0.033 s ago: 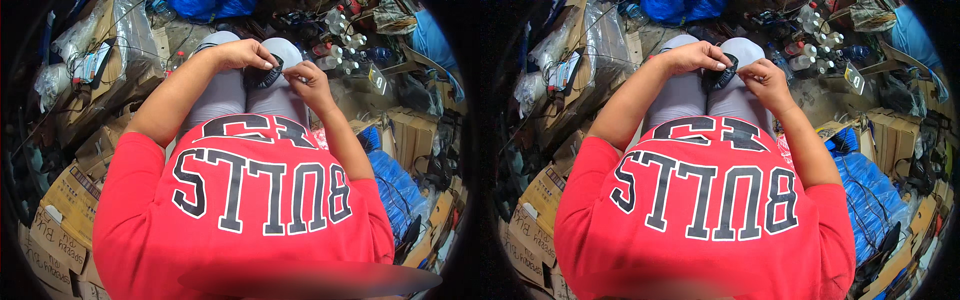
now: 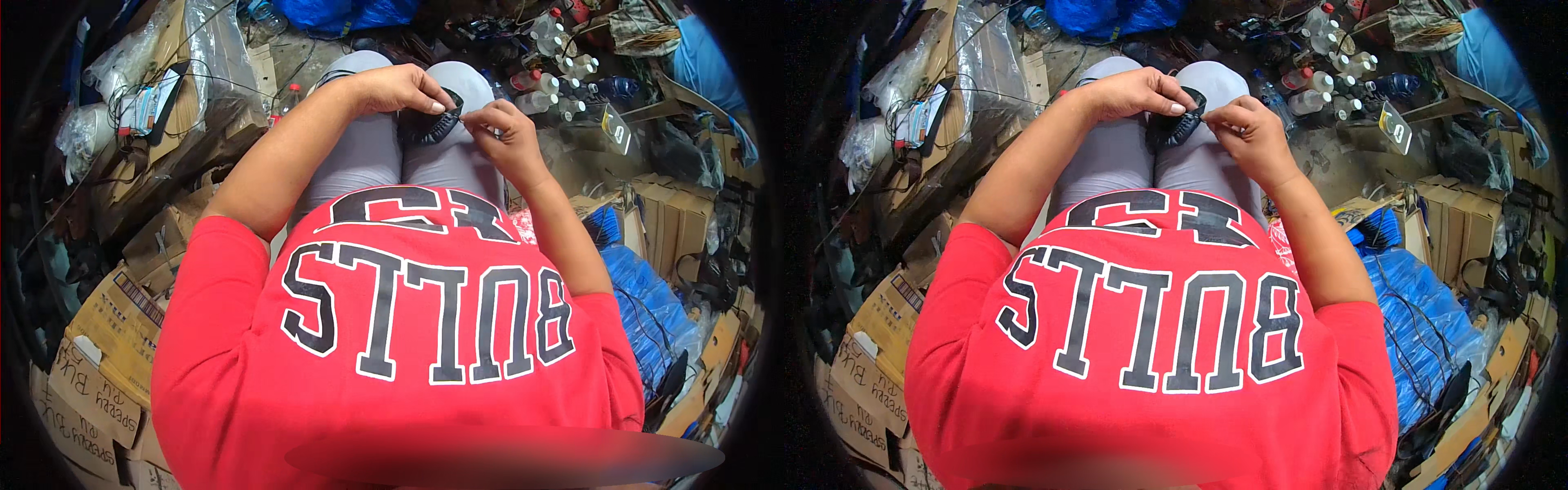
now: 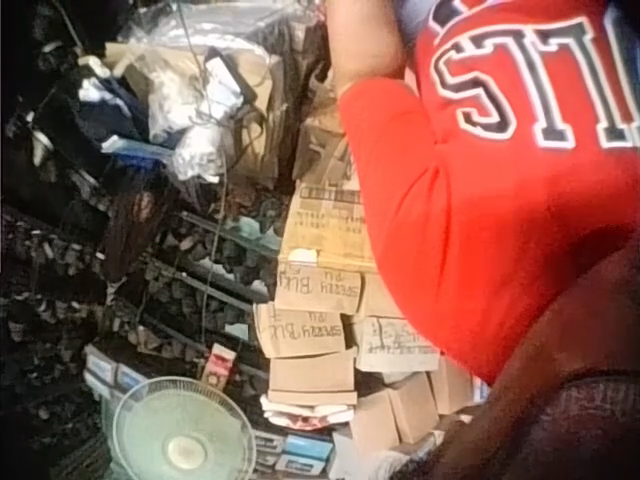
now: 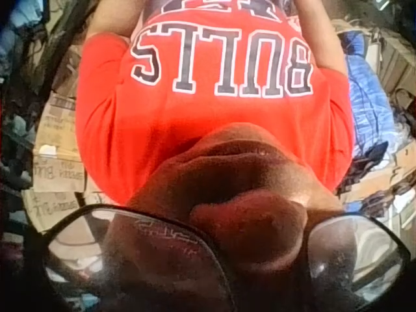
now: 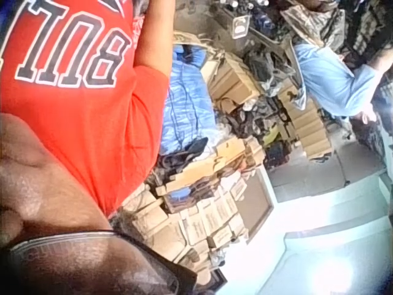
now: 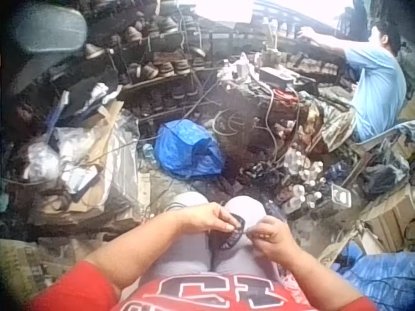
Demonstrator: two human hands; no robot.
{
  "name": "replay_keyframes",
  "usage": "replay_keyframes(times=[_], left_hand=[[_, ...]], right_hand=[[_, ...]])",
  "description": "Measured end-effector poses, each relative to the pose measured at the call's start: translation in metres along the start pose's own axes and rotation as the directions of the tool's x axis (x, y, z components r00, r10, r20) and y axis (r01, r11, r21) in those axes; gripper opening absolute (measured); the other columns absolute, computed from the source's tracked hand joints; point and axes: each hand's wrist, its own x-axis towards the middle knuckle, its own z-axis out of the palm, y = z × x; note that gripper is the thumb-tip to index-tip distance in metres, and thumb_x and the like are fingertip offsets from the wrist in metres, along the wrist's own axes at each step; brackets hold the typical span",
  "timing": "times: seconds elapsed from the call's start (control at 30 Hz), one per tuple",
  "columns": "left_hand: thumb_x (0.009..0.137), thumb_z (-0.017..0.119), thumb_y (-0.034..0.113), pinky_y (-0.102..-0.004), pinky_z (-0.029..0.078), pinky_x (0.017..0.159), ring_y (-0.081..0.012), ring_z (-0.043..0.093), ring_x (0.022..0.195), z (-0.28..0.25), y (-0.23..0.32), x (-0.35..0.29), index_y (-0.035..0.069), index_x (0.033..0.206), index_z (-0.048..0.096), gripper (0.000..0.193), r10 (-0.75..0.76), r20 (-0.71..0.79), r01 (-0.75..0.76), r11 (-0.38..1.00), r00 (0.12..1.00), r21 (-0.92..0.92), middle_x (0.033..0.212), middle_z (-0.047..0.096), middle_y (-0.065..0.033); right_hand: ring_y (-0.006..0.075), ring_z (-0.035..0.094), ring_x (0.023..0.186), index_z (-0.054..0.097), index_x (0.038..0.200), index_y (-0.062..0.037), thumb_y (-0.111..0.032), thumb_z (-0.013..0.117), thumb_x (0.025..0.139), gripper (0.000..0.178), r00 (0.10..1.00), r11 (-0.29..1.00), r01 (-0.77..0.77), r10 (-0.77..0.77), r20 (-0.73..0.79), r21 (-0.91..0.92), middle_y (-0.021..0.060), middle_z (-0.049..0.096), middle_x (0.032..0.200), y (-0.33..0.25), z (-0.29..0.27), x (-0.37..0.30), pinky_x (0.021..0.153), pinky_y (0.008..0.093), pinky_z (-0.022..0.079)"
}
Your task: Stitching or repairing a black shoe component by hand using a needle and thread.
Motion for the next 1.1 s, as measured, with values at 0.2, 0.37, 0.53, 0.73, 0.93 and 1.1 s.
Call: replay_keyframes(times=[0.2, 0.37, 0.53, 0.73, 0.93, 1.1], left_hand=[[0.081, 0.064, 0.013, -0.0247, 0.039, 0.091, -0.0112, 0.056, 0.095, 0.000, -0.002, 0.004, 0.001, 0.110, 0.063, 0.031, -0.012, 0.027, 0.009, 0.992, 1.000, 0.126, 0.100, 0.065, -0.0052], [0.080, 0.062, 0.008, -0.0252, 0.040, 0.091, -0.0112, 0.056, 0.096, 0.005, 0.006, 0.002, 0.001, 0.109, 0.063, 0.030, 0.006, 0.062, -0.023, 0.960, 0.998, 0.280, 0.101, 0.065, -0.0058], [0.077, 0.063, 0.000, -0.0256, 0.045, 0.082, -0.0118, 0.059, 0.085, 0.009, 0.008, 0.014, 0.003, 0.105, 0.064, 0.029, 0.051, 0.035, -0.060, 0.935, 0.998, 0.349, 0.092, 0.066, -0.0037], [0.073, 0.068, 0.003, -0.0262, 0.046, 0.079, -0.0132, 0.060, 0.081, 0.006, 0.001, 0.014, 0.003, 0.093, 0.067, 0.020, 0.161, 0.013, -0.151, 0.896, 0.987, 0.418, 0.087, 0.067, -0.0052], [0.070, 0.072, 0.006, -0.0286, 0.047, 0.075, -0.0155, 0.060, 0.082, 0.008, -0.004, 0.014, 0.004, 0.088, 0.068, 0.019, 0.214, -0.073, -0.147, 0.843, 0.974, 0.517, 0.087, 0.066, -0.0071], [0.070, 0.073, 0.012, -0.0302, 0.048, 0.074, -0.0200, 0.063, 0.081, 0.010, -0.011, 0.013, 0.005, 0.090, 0.068, 0.022, 0.285, -0.130, -0.169, 0.817, 0.950, 0.551, 0.085, 0.067, -0.0089]], right_hand=[[0.0299, 0.059, 0.079, 0.068, 0.085, -0.0108, -0.002, 0.058, 0.073, 0.018, 0.980, 0.859, 0.160, -0.077, 0.185, -0.487, 0.0109, 0.059, 0.082, -0.036, -0.012, 0.006, 0.070, 0.0388, 0.046], [0.0299, 0.059, 0.081, 0.069, 0.088, -0.0128, 0.000, 0.056, 0.072, 0.024, 0.930, 0.762, 0.248, -0.015, 0.367, -0.598, 0.0128, 0.058, 0.083, -0.046, -0.020, 0.021, 0.073, 0.0398, 0.045], [0.0311, 0.061, 0.080, 0.070, 0.084, -0.0103, -0.005, 0.062, 0.073, 0.015, 0.861, 0.901, 0.153, 0.081, 0.503, -0.405, 0.0141, 0.060, 0.083, -0.027, -0.023, 0.039, 0.070, 0.0371, 0.049], [0.0136, 0.061, 0.073, 0.069, 0.088, -0.0016, -0.002, 0.067, 0.075, 0.013, 0.853, 0.958, -0.263, 0.286, 0.437, -0.114, 0.0080, 0.064, 0.079, -0.016, -0.018, 0.029, 0.067, 0.0266, 0.048], [0.0089, 0.059, 0.070, 0.067, 0.087, 0.0014, -0.003, 0.068, 0.076, 0.012, 0.853, 0.943, -0.269, 0.327, 0.406, -0.194, 0.0058, 0.065, 0.076, -0.025, -0.016, 0.030, 0.064, 0.0241, 0.048], [0.0061, 0.054, 0.064, 0.067, 0.087, -0.0007, -0.010, 0.068, 0.077, 0.013, 0.857, 0.929, -0.370, 0.353, 0.374, -0.029, 0.0006, 0.063, 0.072, -0.006, -0.004, 0.022, 0.059, 0.0219, 0.045]])
